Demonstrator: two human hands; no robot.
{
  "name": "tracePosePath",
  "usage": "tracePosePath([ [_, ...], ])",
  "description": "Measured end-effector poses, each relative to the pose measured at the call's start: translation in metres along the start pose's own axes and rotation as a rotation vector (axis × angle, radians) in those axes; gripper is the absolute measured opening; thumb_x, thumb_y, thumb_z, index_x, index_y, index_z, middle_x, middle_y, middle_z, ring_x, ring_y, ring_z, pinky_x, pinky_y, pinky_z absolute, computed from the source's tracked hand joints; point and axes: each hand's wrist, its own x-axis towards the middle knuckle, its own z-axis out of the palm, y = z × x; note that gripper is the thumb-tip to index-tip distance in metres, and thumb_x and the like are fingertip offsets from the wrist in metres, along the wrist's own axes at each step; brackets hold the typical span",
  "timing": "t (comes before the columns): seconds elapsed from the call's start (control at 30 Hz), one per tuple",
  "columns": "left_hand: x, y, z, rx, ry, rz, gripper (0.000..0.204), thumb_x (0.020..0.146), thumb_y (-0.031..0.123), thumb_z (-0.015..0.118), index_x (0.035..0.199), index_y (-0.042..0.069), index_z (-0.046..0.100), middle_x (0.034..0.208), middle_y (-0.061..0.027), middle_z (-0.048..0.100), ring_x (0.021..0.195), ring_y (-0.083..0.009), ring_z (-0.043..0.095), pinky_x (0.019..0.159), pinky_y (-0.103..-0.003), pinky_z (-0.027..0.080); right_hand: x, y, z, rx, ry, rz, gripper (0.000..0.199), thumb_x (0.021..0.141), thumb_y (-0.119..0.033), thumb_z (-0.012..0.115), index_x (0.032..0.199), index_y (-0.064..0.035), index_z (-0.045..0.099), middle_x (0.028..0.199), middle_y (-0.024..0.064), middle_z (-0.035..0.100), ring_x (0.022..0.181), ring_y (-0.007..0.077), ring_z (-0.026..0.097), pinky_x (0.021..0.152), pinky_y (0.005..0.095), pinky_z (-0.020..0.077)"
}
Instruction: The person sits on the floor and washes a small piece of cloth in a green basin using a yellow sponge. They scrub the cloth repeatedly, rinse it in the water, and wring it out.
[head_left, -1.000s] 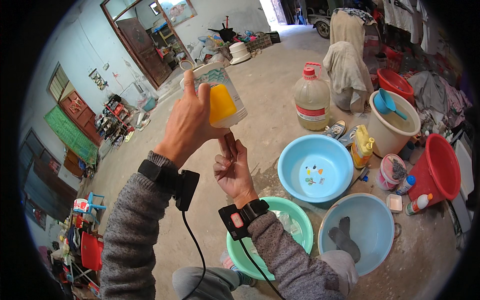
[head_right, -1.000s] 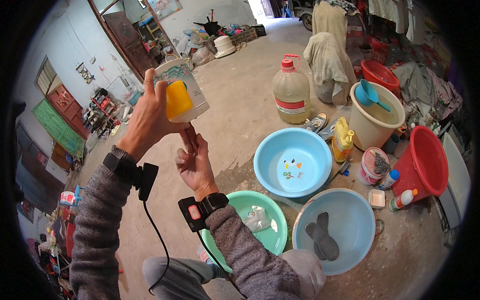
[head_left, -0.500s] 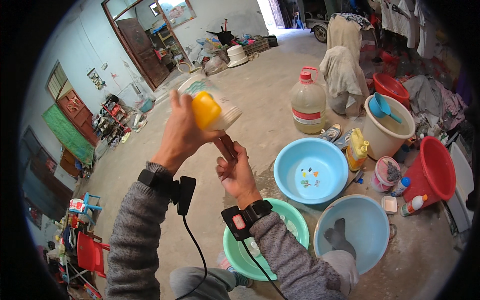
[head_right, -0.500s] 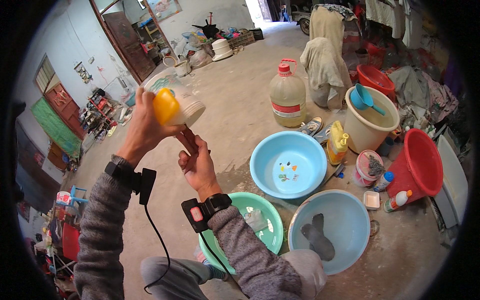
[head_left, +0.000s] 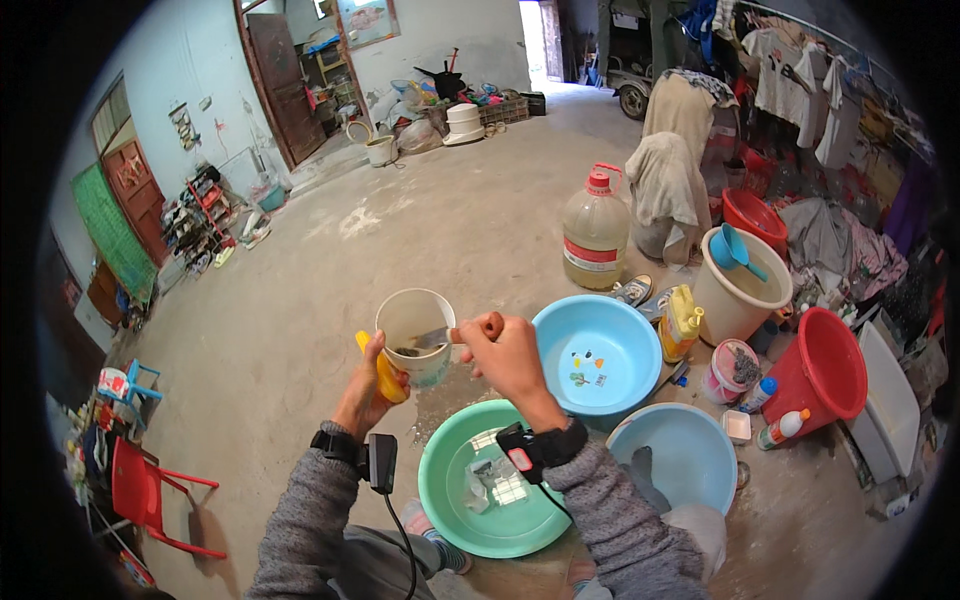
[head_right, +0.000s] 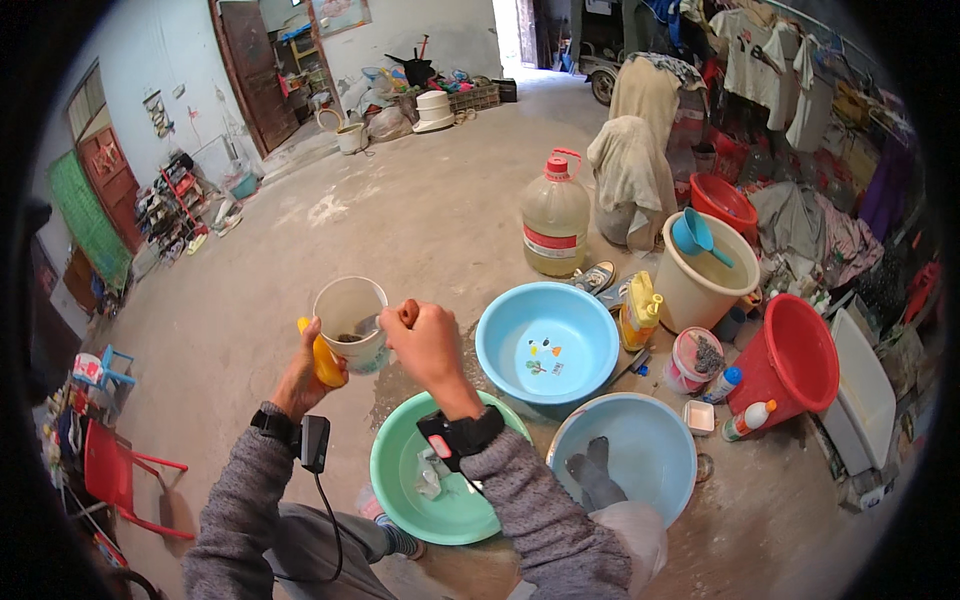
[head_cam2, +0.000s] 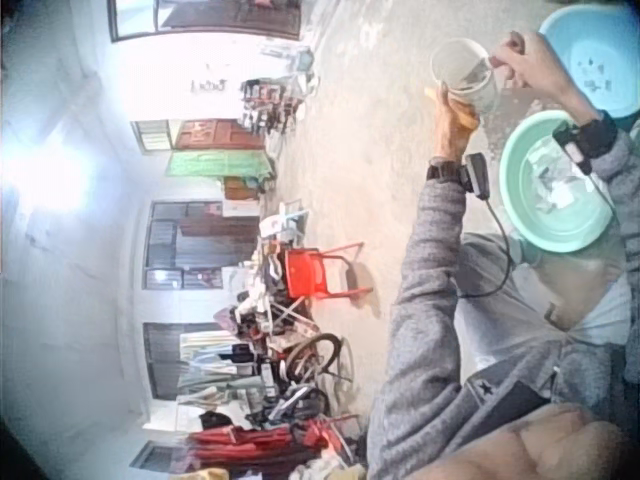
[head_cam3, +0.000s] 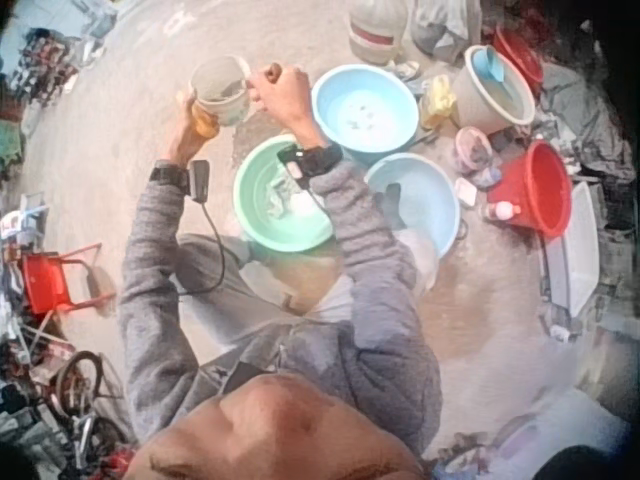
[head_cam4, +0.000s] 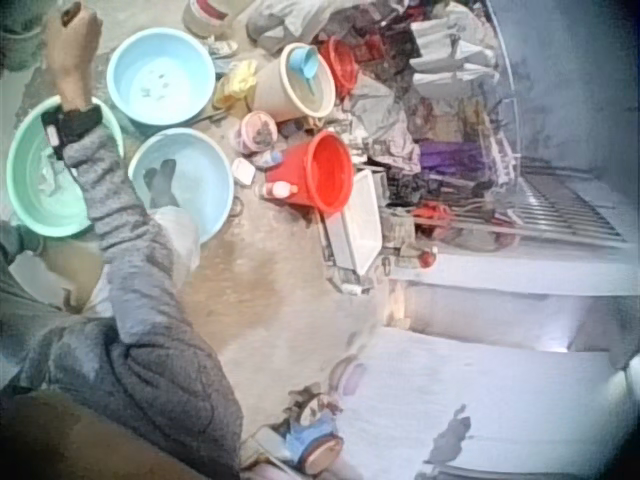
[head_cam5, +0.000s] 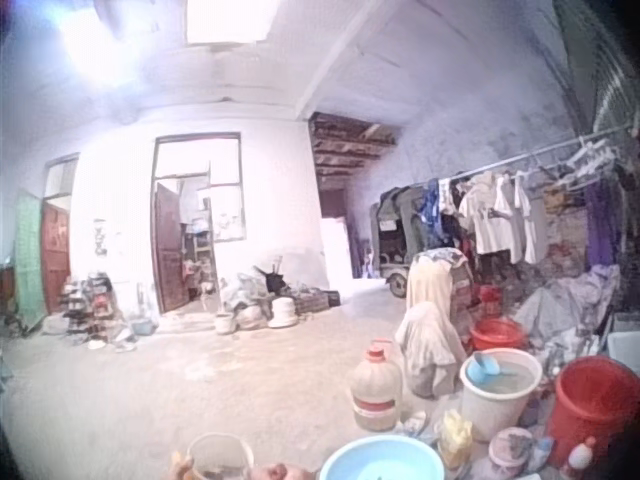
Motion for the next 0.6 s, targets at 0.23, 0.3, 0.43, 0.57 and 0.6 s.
tracePosePath([
  [0.23, -0.03, -0.033, -0.017, -0.156, -0.043, -0.138, 0.068, 0.08, 0.065, 0.062, 0.112, 0.008, 0.048, 0.082, -0.0063, 0.05, 0.068, -0.0155, 0.052, 0.063, -0.031, 0.049, -0.022, -0.019, -0.021, 0.203, 0.027, -0.011, 0.026, 0.085, -0.018, 0.06, 0.072, 0.0036, 0.065, 0.062, 0.006, 0.065, 0.047, 0.0074, 0.055, 0.043, 0.0223, 0.0441],
  [0.3, -0.032, -0.037, -0.018, -0.15, -0.064, -0.134, 0.067, 0.08, 0.065, 0.061, 0.109, 0.006, 0.05, 0.081, -0.0064, 0.052, 0.066, -0.0154, 0.054, 0.062, -0.031, 0.05, -0.024, -0.022, -0.026, 0.146, -0.043, 0.024, 0.028, 0.089, -0.02, 0.058, 0.079, 0.0047, 0.067, 0.064, 0.0063, 0.064, 0.046, 0.0072, 0.054, 0.042, 0.0216, 0.0424],
  [0.43, -0.035, -0.04, -0.011, -0.115, -0.107, -0.138, 0.064, 0.082, 0.063, 0.061, 0.107, 0.005, 0.05, 0.081, -0.0062, 0.054, 0.065, -0.0154, 0.056, 0.062, -0.033, 0.052, -0.026, -0.025, -0.03, 0.018, -0.141, 0.085, 0.03, 0.091, -0.022, 0.055, 0.083, 0.0036, 0.068, 0.063, 0.0058, 0.063, 0.047, 0.0089, 0.055, 0.042, 0.0216, 0.0416],
  [0.57, -0.044, -0.036, -0.001, -0.089, -0.141, -0.092, 0.064, 0.082, 0.057, 0.065, 0.11, 0.003, 0.045, 0.082, -0.0061, 0.052, 0.068, -0.0153, 0.054, 0.061, -0.031, 0.05, -0.032, -0.035, -0.039, -0.069, -0.138, 0.109, 0.029, 0.091, -0.022, 0.056, 0.086, 0.0039, 0.068, 0.066, 0.0059, 0.064, 0.049, 0.0083, 0.055, 0.045, 0.021, 0.0423],
  [0.6, -0.046, -0.035, 0.001, -0.072, -0.134, -0.087, 0.063, 0.082, 0.056, 0.065, 0.11, 0.003, 0.046, 0.082, -0.0061, 0.052, 0.068, -0.0152, 0.055, 0.062, -0.03, 0.051, -0.034, -0.039, -0.043, -0.085, -0.141, 0.086, 0.028, 0.091, -0.021, 0.056, 0.085, 0.004, 0.068, 0.066, 0.0055, 0.063, 0.049, 0.008, 0.055, 0.045, 0.0208, 0.0423],
])
